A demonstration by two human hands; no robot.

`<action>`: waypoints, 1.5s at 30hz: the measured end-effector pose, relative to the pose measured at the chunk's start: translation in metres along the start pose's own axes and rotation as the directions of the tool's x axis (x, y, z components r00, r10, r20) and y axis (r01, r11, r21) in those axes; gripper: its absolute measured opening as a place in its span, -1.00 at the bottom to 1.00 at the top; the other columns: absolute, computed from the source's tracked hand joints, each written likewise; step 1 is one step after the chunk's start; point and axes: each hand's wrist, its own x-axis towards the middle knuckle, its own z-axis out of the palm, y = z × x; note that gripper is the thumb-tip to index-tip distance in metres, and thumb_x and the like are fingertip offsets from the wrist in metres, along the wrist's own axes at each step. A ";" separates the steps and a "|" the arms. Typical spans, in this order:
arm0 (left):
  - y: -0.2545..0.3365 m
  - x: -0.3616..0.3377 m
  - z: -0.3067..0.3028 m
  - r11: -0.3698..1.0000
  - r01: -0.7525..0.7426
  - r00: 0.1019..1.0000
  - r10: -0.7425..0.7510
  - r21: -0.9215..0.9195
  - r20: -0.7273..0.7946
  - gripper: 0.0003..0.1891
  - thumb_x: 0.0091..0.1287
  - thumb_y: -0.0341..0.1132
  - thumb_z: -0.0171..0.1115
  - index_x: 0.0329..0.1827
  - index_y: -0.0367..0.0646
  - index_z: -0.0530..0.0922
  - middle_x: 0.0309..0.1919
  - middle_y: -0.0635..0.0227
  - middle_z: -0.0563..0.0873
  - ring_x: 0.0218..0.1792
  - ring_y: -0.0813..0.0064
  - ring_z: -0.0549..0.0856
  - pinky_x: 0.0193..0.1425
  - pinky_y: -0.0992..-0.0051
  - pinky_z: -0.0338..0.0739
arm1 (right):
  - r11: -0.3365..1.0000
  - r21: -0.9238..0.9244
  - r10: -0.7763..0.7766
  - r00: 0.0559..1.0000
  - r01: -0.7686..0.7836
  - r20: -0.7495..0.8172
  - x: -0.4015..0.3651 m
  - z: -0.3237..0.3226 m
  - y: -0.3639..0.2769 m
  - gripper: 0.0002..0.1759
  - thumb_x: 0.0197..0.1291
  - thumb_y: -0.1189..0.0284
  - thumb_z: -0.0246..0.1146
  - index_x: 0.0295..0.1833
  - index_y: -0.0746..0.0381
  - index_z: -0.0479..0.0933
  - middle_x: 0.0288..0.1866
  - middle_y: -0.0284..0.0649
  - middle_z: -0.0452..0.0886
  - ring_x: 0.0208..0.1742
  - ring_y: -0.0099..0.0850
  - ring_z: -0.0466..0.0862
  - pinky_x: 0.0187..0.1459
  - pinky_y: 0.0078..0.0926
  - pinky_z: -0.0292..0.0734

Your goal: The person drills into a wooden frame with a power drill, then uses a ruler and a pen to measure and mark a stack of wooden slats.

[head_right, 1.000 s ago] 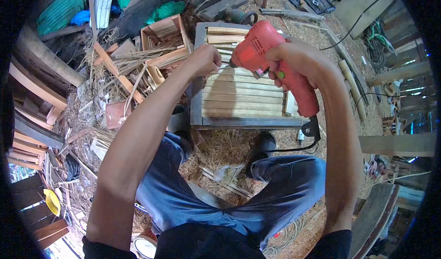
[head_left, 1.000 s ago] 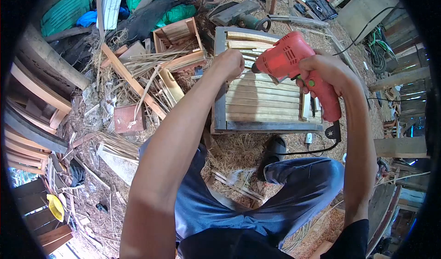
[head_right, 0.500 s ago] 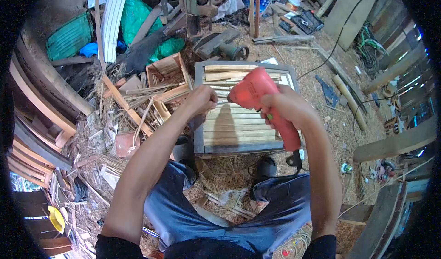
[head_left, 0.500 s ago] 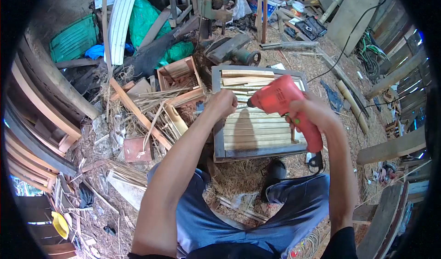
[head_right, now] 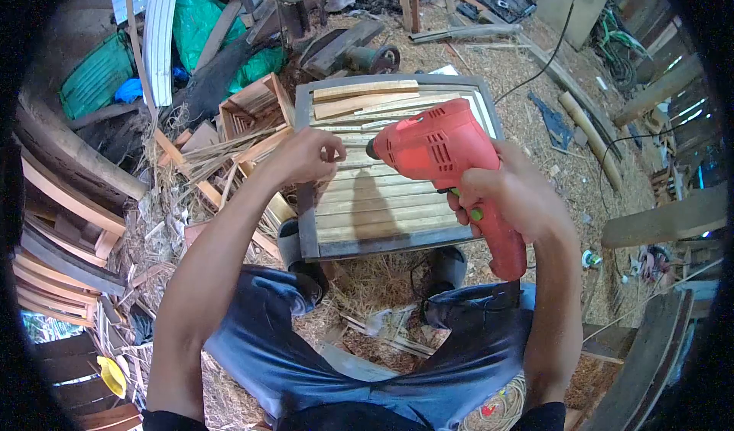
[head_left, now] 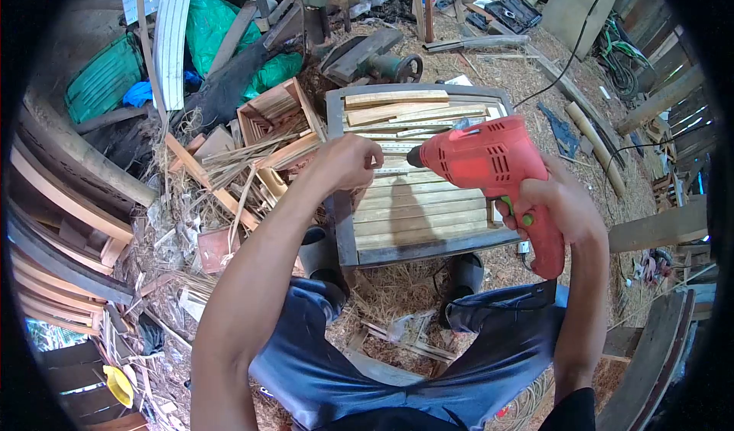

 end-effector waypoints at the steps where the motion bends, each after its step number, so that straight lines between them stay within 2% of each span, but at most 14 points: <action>1: 0.002 -0.001 0.000 1.000 -0.002 1.000 0.002 -0.001 0.000 -0.72 0.01 -0.30 0.44 -0.19 -0.14 0.74 -0.29 0.24 0.78 -0.20 0.26 0.76 -0.10 0.31 0.63 | 1.000 0.004 0.007 1.000 -0.007 0.002 0.001 0.000 0.000 -0.52 -0.27 0.54 0.13 -0.08 0.41 0.54 -0.40 -0.13 0.60 -0.52 -0.41 0.57 -0.46 -0.48 0.52; 6: 0.001 -0.005 0.005 0.995 -0.104 0.992 0.104 0.008 -0.074 -0.72 0.03 -0.29 0.46 -0.17 -0.12 0.73 -0.28 0.22 0.77 -0.20 0.22 0.75 -0.09 0.28 0.61 | 0.999 -0.004 0.037 0.999 -0.036 0.011 0.000 0.000 0.002 -0.51 -0.28 0.53 0.14 -0.07 0.41 0.53 -0.40 -0.12 0.60 -0.51 -0.39 0.57 -0.46 -0.47 0.51; 9: -0.003 0.000 0.011 0.983 -0.186 0.979 0.185 0.001 -0.087 -0.77 0.06 -0.34 0.44 -0.21 -0.16 0.73 -0.29 0.19 0.77 -0.22 0.19 0.74 -0.09 0.28 0.61 | 1.000 0.023 0.020 1.000 -0.020 -0.014 -0.002 0.003 0.001 -0.59 -0.25 0.47 0.19 -0.16 0.40 0.56 -0.46 -0.20 0.57 -0.52 -0.44 0.56 -0.51 -0.43 0.49; 17: -0.007 0.000 0.012 0.980 -0.163 0.983 0.152 -0.115 -0.102 -0.81 0.06 -0.37 0.44 -0.26 -0.21 0.74 -0.31 0.16 0.76 -0.28 0.21 0.73 -0.16 0.30 0.61 | 0.998 0.019 0.064 0.997 -0.065 0.033 -0.005 -0.002 0.003 -0.46 -0.27 0.53 0.15 -0.01 0.41 0.53 -0.34 -0.10 0.62 -0.46 -0.36 0.59 -0.43 -0.41 0.54; 20: -0.009 -0.001 0.012 0.978 -0.153 0.985 0.139 -0.139 -0.103 -0.80 0.06 -0.36 0.45 -0.26 -0.21 0.75 -0.33 0.17 0.76 -0.30 0.26 0.73 -0.19 0.33 0.60 | 0.999 0.023 0.028 1.000 -0.028 0.015 -0.006 0.001 0.002 -0.59 -0.23 0.47 0.18 -0.15 0.40 0.54 -0.47 -0.22 0.55 -0.52 -0.44 0.56 -0.53 -0.42 0.49; 27: -0.009 0.001 0.011 0.982 -0.125 0.991 0.115 -0.145 -0.075 -0.80 0.09 -0.36 0.42 -0.24 -0.24 0.73 -0.40 0.19 0.74 -0.37 0.36 0.71 -0.23 0.36 0.59 | 0.999 0.033 0.033 0.999 -0.034 0.028 -0.005 -0.004 0.004 -0.58 -0.19 0.50 0.18 -0.10 0.40 0.54 -0.43 -0.21 0.58 -0.49 -0.42 0.59 -0.51 -0.42 0.52; 30: -0.005 -0.001 -0.004 0.970 -0.162 0.977 0.132 -0.182 -0.169 -0.79 0.10 -0.36 0.41 -0.23 -0.25 0.71 -0.41 0.20 0.73 -0.40 0.38 0.70 -0.25 0.40 0.59 | 0.994 0.105 0.008 1.000 -0.008 -0.004 -0.006 -0.010 0.009 -0.52 -0.19 0.51 0.17 -0.02 0.40 0.53 -0.37 -0.15 0.61 -0.42 -0.38 0.64 -0.45 -0.39 0.60; 32: 0.002 -0.005 -0.020 0.977 -0.160 0.973 0.132 -0.141 -0.191 -0.78 0.12 -0.33 0.43 -0.22 -0.25 0.71 -0.38 0.24 0.74 -0.40 0.45 0.69 -0.23 0.42 0.59 | 0.966 0.251 -0.061 0.998 0.063 -0.018 -0.006 -0.012 0.010 -0.46 -0.21 0.54 0.13 0.05 0.39 0.50 -0.30 -0.09 0.64 -0.34 -0.31 0.69 -0.38 -0.31 0.68; 34: 0.022 -0.015 -0.042 0.933 -0.069 0.980 -0.003 -0.353 -0.199 -0.76 0.14 -0.27 0.46 -0.23 -0.23 0.71 -0.39 0.33 0.74 -0.36 0.55 0.69 -0.20 0.46 0.58 | 0.937 0.325 -0.108 0.992 0.123 -0.066 -0.007 -0.013 0.011 -0.43 -0.22 0.53 0.12 0.07 0.39 0.49 -0.27 -0.07 0.64 -0.32 -0.28 0.69 -0.35 -0.28 0.70; 36: 0.041 -0.022 -0.058 0.922 -0.065 0.980 -0.012 -0.382 -0.196 -0.75 0.17 -0.27 0.50 -0.20 -0.23 0.69 -0.36 0.41 0.73 -0.29 0.63 0.67 -0.16 0.51 0.57 | 0.900 0.395 -0.149 0.982 0.183 -0.117 -0.006 -0.017 0.011 -0.40 -0.22 0.53 0.10 0.10 0.39 0.49 -0.23 -0.05 0.64 -0.29 -0.25 0.70 -0.32 -0.24 0.72; 38: 0.052 -0.026 -0.062 0.755 -0.107 0.981 -0.025 -0.647 -0.191 -0.74 0.18 -0.32 0.52 -0.16 -0.23 0.66 -0.30 0.44 0.71 -0.24 0.64 0.67 -0.10 0.56 0.56 | 0.899 0.385 -0.180 0.977 0.209 -0.110 -0.005 -0.023 0.011 -0.34 -0.24 0.49 0.10 0.14 0.38 0.46 -0.23 -0.06 0.64 -0.28 -0.23 0.70 -0.33 -0.26 0.70; 39: 0.057 -0.027 -0.063 0.722 -0.131 0.980 -0.009 -0.679 -0.198 -0.73 0.18 -0.37 0.53 -0.13 -0.21 0.64 -0.24 0.46 0.70 -0.21 0.64 0.66 -0.06 0.56 0.56 | 0.896 0.387 -0.185 0.976 0.217 -0.118 -0.007 -0.023 0.010 -0.34 -0.24 0.49 0.10 0.14 0.38 0.46 -0.23 -0.06 0.64 -0.28 -0.23 0.70 -0.33 -0.26 0.70; 42: 0.065 -0.026 -0.062 0.626 -0.188 0.976 0.032 -0.757 -0.216 -0.74 0.16 -0.39 0.54 -0.14 -0.18 0.64 -0.24 0.47 0.69 -0.19 0.65 0.65 -0.04 0.56 0.55 | 0.886 0.386 -0.192 0.961 0.257 -0.198 -0.009 -0.023 0.010 -0.31 -0.25 0.45 0.10 0.17 0.37 0.45 -0.25 -0.08 0.62 -0.30 -0.25 0.68 -0.37 -0.32 0.65; 45: 0.069 -0.025 -0.064 0.605 -0.200 0.976 0.050 -0.771 -0.214 -0.73 0.15 -0.42 0.55 -0.16 -0.16 0.61 -0.23 0.48 0.67 -0.17 0.65 0.65 -0.02 0.55 0.55 | 0.875 0.400 -0.196 0.955 0.274 -0.224 -0.007 -0.024 0.012 -0.30 -0.26 0.44 0.10 0.18 0.36 0.44 -0.26 -0.09 0.62 -0.33 -0.29 0.66 -0.42 -0.38 0.60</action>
